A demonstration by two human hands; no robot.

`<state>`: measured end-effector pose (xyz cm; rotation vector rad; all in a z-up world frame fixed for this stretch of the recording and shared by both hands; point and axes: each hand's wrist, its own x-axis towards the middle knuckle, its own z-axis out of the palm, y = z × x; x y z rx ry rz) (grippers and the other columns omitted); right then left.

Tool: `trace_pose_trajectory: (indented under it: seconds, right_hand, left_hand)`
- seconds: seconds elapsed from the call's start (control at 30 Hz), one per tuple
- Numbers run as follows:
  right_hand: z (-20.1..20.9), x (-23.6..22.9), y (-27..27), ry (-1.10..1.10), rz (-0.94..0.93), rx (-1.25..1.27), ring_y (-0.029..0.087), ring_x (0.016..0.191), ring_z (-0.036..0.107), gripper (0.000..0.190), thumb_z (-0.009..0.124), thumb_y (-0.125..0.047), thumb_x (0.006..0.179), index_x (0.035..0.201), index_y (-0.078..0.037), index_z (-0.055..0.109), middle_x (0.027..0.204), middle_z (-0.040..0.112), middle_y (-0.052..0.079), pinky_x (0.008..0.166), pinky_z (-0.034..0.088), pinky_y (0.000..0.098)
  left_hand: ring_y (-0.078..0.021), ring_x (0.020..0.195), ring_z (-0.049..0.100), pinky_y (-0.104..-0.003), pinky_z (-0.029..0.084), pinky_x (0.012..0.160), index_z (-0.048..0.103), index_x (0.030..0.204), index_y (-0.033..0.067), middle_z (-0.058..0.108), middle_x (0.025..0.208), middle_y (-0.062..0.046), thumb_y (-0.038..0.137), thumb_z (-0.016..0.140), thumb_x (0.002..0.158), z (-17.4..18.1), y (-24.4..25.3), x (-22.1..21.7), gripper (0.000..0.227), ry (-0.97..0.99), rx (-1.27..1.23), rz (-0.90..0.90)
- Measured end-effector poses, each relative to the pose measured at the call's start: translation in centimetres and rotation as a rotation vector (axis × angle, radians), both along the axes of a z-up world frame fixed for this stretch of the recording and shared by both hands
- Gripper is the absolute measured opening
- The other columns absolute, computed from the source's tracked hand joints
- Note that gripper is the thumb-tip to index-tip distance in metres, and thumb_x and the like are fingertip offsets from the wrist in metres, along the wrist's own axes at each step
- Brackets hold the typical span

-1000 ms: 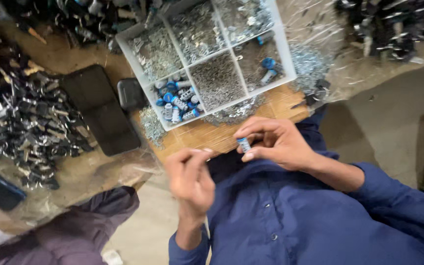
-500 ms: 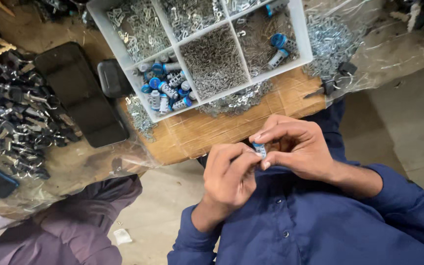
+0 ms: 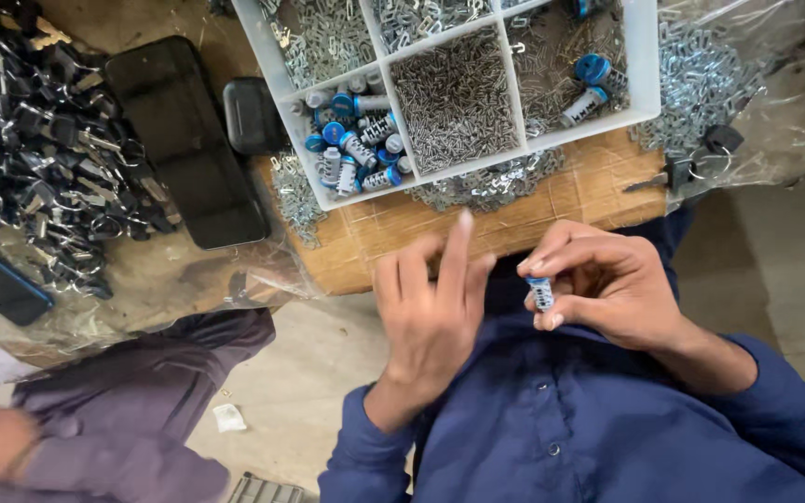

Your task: The person repeatedly picks small metal pins from a compartmentalized tray and inserts them into small cylindrical key components with blue caps. The person handles the components one at a time, rotating them to align the pins before placing them back into the tray.

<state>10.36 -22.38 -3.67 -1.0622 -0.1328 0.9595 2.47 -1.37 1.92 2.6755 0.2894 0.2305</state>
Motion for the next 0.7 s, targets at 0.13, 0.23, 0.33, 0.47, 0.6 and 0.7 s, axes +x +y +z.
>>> trace_pose_trajectory:
  seconds: [0.13, 0.23, 0.33, 0.47, 0.6, 0.7]
  right_hand:
    - [0.9, 0.2, -1.0, -0.002, -0.025, 0.028, 0.024, 0.094, 0.076, 0.036, 0.076, 0.016, 0.081, 0.115, 0.005, 0.070, 0.119, 0.064, 0.020, 0.078, 0.069, 0.0352]
    - [0.8, 0.2, -0.8, -0.022, -0.052, 0.032, 0.024, 0.095, 0.076, 0.036, 0.076, 0.016, 0.082, 0.116, 0.006, 0.069, 0.120, 0.064, 0.020, 0.078, 0.069, 0.0350]
    - [0.5, 0.3, -0.8, -0.058, -0.023, 0.011, 0.023, 0.094, 0.075, 0.036, 0.076, 0.017, 0.082, 0.116, 0.005, 0.069, 0.120, 0.064, 0.020, 0.078, 0.068, 0.0336]
    - [0.6, 0.2, -0.1, -0.064, -0.020, -0.009, 0.023, 0.095, 0.075, 0.037, 0.075, 0.016, 0.084, 0.118, 0.004, 0.069, 0.122, 0.064, 0.020, 0.081, 0.067, 0.0324]
    - [0.8, 0.0, 1.0, -0.083, -0.029, -0.071, 0.022, 0.097, 0.073, 0.040, 0.077, 0.016, 0.081, 0.118, 0.004, 0.068, 0.123, 0.064, 0.019, 0.079, 0.067, 0.0322]
    - [0.7, 0.1, 1.8, -0.097, -0.046, -0.051, 0.020, 0.100, 0.072, 0.041, 0.077, 0.015, 0.081, 0.119, 0.003, 0.068, 0.124, 0.065, 0.018, 0.080, 0.066, 0.0308]
  left_hand:
    - [-0.0294, 0.100, 0.054, -0.041, 0.046, 0.090, 0.067, 0.133, 0.0069, 0.059, 0.111, -0.010, 0.018, 0.077, 0.099, -0.2, 0.1, 0.0, 0.037, -0.010, -0.128, 0.046]
    - [-0.0296, 0.097, 0.054, -0.042, 0.045, 0.088, 0.070, 0.129, 0.0068, 0.059, 0.109, -0.009, 0.018, 0.077, 0.096, -0.3, 0.3, -0.2, 0.036, -0.036, -0.067, 0.000]
    - [-0.0288, 0.098, 0.055, -0.041, 0.045, 0.089, 0.072, 0.119, 0.0117, 0.061, 0.108, -0.006, 0.017, 0.078, 0.091, -0.5, 0.3, -0.2, 0.029, -0.059, -0.040, -0.055]
    - [-0.0263, 0.101, 0.061, -0.039, 0.049, 0.092, 0.071, 0.109, 0.0095, 0.066, 0.107, -0.004, 0.002, 0.075, 0.088, -0.2, 1.9, -1.3, 0.023, -0.085, -0.270, -0.139]
    - [-0.0272, 0.090, 0.060, -0.038, 0.046, 0.085, 0.070, 0.103, 0.0087, 0.067, 0.097, -0.004, 0.000, 0.079, 0.089, -0.5, 2.4, -2.2, 0.019, -0.185, -0.062, 0.207]
    - [-0.0213, 0.083, 0.065, -0.030, 0.055, 0.077, 0.063, 0.100, 0.0091, 0.068, 0.099, -0.004, -0.006, 0.067, 0.098, -0.8, 0.8, -1.9, 0.016, -0.241, -0.770, 0.395]
